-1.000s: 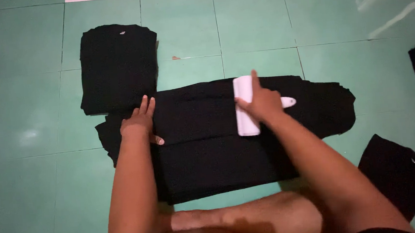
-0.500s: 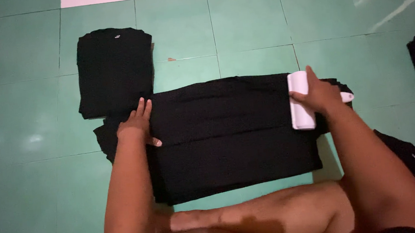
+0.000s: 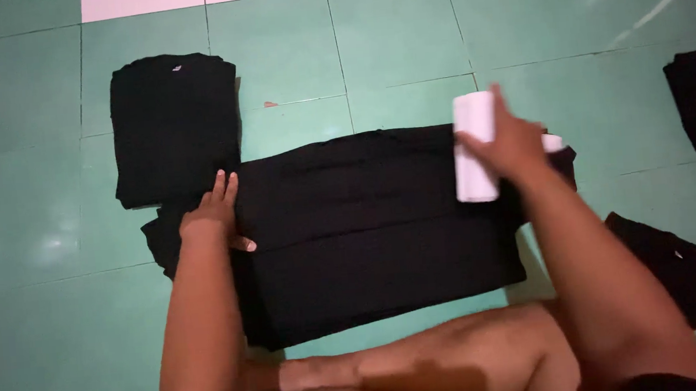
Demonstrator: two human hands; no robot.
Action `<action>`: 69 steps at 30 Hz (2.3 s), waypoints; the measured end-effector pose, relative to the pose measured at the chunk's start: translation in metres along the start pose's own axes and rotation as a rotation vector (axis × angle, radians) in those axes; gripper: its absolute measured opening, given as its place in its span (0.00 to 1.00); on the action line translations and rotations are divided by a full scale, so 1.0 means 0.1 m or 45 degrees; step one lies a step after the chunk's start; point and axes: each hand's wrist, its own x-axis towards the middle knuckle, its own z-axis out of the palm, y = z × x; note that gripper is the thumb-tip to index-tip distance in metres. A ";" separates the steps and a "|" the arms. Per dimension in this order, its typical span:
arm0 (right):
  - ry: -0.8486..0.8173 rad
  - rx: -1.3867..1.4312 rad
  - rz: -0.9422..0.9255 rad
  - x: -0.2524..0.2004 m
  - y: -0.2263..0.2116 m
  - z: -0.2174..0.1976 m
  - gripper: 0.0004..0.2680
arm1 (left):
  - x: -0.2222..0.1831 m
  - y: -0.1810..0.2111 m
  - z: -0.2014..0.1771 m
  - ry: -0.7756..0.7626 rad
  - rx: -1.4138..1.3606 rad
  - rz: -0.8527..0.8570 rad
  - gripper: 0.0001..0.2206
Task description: Using a lint roller to clean black t-shirts and then folding them on the floor.
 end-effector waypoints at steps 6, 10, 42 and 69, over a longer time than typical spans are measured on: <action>-0.201 -0.208 -0.230 -0.07 -0.46 0.30 0.37 | -0.12 0.03 -0.05 0.009 -0.026 0.009 0.65; -0.176 0.023 -0.093 0.04 -0.08 0.20 0.38 | -0.08 -0.01 -0.04 -0.003 -0.039 0.019 0.67; -0.005 2.073 0.428 -1.09 -1.23 0.66 0.31 | -0.34 0.41 0.90 0.766 0.036 -0.261 0.31; -0.243 0.137 -0.123 -0.88 -1.02 1.13 0.29 | -0.53 1.00 0.55 0.783 -0.155 0.417 0.11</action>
